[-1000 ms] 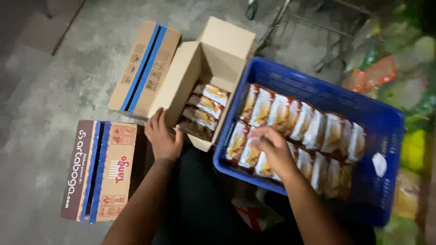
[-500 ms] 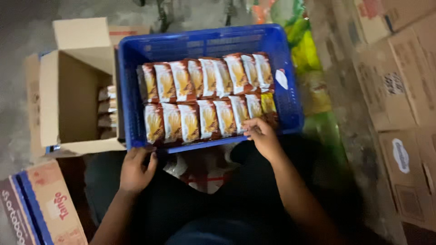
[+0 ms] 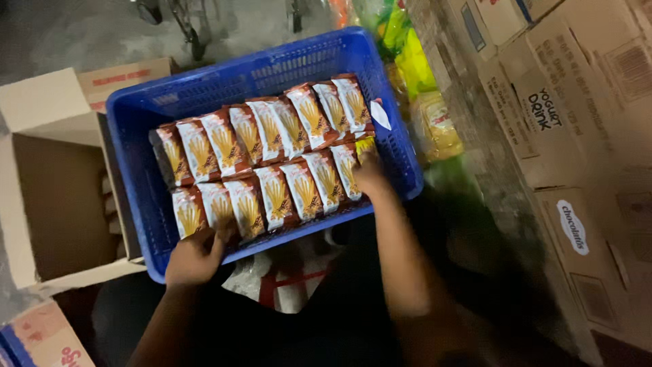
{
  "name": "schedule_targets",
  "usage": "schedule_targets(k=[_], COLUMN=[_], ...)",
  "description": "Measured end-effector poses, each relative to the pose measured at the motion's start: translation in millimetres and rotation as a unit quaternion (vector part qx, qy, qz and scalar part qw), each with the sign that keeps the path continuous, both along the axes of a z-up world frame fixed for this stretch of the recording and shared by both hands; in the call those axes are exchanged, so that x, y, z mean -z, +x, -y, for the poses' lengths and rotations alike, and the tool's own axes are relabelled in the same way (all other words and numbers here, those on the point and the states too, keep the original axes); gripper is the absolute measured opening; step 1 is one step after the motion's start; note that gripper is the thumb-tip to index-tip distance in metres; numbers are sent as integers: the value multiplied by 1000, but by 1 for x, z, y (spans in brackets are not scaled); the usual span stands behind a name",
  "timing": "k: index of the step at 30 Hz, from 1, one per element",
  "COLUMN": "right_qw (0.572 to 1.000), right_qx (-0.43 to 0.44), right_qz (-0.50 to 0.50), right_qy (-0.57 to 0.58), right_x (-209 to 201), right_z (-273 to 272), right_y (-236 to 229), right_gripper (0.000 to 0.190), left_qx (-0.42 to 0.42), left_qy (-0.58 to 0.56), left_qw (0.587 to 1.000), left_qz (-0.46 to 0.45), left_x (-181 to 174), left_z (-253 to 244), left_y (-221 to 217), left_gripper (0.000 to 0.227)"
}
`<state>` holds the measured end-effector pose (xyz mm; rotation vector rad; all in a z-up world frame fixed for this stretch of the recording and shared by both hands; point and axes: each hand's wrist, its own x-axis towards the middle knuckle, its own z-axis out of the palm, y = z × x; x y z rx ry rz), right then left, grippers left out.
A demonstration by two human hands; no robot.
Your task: The person transfers individually wrapped snack packets from a blue plastic basket into a cardboard box. They pick up packets one by one and place them neatly inside the box, repeating this process until the box is filled.
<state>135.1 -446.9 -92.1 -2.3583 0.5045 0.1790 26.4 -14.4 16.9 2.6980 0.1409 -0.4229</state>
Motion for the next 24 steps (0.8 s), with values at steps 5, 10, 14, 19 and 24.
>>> schedule_targets(k=[5, 10, 14, 19, 24], right_qw=[993, 995, 997, 978, 914], right_qx=[-58, -56, -42, 22, 48], right_qz=[-97, -88, -49, 39, 98], right_qy=[-20, -3, 35, 202, 390], right_x=[-1, -17, -46, -42, -53], right_z=[-2, -9, -14, -10, -16], right_y=[-5, 0, 3, 1, -5], right_gripper=[40, 32, 22, 15, 35], left_qx=[3, -16, 0, -18, -2], left_qy=[11, 46, -4, 36, 11], left_qw=[1000, 990, 995, 991, 996], left_qz=[-12, -130, -97, -126, -88], left_x=[17, -4, -10, -10, 7], left_z=[-11, 3, 5, 7, -3], left_y=[1, 11, 9, 8, 4], left_gripper=[32, 40, 34, 40, 36])
